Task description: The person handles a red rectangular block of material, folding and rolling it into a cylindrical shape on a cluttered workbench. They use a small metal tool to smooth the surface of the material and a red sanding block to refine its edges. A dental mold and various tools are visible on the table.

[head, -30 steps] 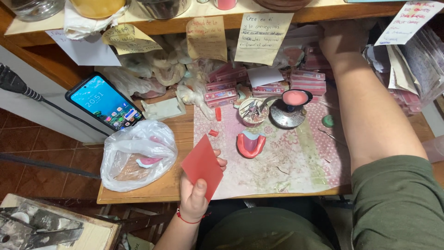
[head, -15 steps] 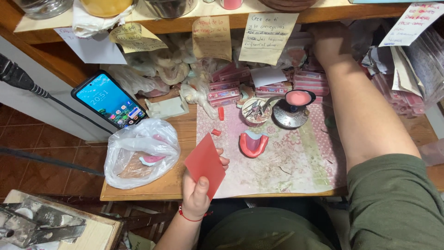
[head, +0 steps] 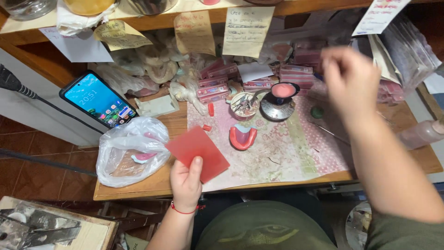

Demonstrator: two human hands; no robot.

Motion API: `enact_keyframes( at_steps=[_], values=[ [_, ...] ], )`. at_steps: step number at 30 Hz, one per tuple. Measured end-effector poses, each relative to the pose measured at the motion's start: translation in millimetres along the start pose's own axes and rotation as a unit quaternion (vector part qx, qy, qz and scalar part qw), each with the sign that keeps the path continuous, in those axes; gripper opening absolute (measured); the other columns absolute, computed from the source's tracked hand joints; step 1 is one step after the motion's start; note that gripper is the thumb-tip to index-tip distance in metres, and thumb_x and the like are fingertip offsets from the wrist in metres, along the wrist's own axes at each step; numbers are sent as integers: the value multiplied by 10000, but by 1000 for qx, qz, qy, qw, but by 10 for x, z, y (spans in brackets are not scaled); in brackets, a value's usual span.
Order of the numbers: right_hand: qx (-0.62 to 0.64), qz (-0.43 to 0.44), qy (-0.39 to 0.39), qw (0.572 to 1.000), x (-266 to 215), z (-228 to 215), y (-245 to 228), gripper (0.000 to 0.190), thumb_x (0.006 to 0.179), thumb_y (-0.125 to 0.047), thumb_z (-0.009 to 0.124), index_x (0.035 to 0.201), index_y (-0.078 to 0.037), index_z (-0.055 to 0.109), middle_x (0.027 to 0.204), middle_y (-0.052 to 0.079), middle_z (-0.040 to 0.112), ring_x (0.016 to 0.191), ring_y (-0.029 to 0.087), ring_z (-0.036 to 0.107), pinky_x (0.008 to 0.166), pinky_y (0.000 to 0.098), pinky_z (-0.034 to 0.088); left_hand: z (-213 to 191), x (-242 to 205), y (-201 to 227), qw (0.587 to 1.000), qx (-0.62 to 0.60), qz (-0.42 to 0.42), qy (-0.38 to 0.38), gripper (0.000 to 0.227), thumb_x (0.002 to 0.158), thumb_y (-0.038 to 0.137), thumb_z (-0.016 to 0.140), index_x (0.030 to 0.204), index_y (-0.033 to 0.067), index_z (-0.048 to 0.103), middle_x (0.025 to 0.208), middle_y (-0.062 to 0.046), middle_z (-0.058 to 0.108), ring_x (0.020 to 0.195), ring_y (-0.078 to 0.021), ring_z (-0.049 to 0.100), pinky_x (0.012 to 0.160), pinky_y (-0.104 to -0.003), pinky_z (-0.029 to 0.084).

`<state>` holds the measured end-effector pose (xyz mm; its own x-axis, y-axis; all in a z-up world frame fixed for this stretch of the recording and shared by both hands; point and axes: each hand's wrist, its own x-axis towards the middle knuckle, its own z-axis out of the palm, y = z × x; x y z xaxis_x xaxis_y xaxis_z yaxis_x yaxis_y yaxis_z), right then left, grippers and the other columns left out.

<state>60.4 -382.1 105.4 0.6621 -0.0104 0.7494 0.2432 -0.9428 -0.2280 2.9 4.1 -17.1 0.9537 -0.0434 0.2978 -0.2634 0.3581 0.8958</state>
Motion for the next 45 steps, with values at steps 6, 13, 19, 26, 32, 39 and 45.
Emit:
enact_keyframes(
  at_steps=[6, 13, 19, 26, 32, 39, 45],
  values=[
    [314, -11, -255, 914, -1198, -314, -1065, 398, 877, -286, 773, 1242, -147, 699, 992, -6, 812, 785, 105, 779, 789, 267, 595, 479, 5, 420, 901, 344, 191, -184, 314, 985, 382, 629, 949, 91, 740, 768, -65, 727, 659, -236, 707, 597, -358, 520],
    [486, 82, -101, 864, -1697, -494, -1021, 470, 968, -486, 617, 1056, -35, 712, 1022, 171, 777, 950, 268, 795, 889, 350, 636, 801, -3, 522, 806, 353, 367, -303, 271, 1074, 271, 522, 943, 67, 642, 772, -70, 640, 671, -268, 642, 644, -373, 527],
    [494, 105, 121, 854, -1811, -450, -507, 158, 975, -181, 704, 1062, -67, 638, 961, 194, 698, 803, 281, 760, 763, 412, 714, 416, 322, 306, 745, 485, 356, -288, 123, 951, 155, 655, 928, 229, 751, 796, 82, 725, 771, -189, 721, 660, -404, 524],
    [219, 37, 121, 968, -1766, -375, -40, 175, 995, 133, 814, 986, 36, 669, 1036, 274, 685, 979, 343, 692, 952, 412, 532, 655, 810, 413, 761, 577, 96, -280, 942, 675, 507, 928, 1408, 80, 519, 1345, -161, 637, 1235, -365, 566, 1024, -472, 459],
    [156, -167, -33, 973, -1422, -249, -256, 125, 909, -90, 765, 918, 20, 706, 959, 201, 697, 836, 312, 697, 805, 407, 594, 782, 831, 230, 745, 586, 60, -312, 704, 635, 403, 968, 1103, 75, 559, 1078, -143, 650, 1044, -355, 616, 858, -456, 492],
    [-108, -174, -41, 978, -983, -71, 156, 353, 1019, -171, 768, 739, -99, 565, 770, 81, 579, 736, 307, 570, 619, 403, 445, 670, 927, 413, 748, 590, -33, -303, 577, 727, 258, 801, 1221, 80, 564, 1182, -155, 633, 1108, -340, 616, 972, -455, 491],
    [-139, -164, -35, 976, -917, -19, 175, 312, 1008, -71, 771, 762, -88, 580, 794, 66, 574, 773, 292, 596, 599, 370, 441, 398, 1034, 220, 747, 611, 39, -260, 585, 685, 209, 739, 1225, 73, 558, 1147, -162, 643, 1090, -387, 600, 957, -454, 462]
  ],
)
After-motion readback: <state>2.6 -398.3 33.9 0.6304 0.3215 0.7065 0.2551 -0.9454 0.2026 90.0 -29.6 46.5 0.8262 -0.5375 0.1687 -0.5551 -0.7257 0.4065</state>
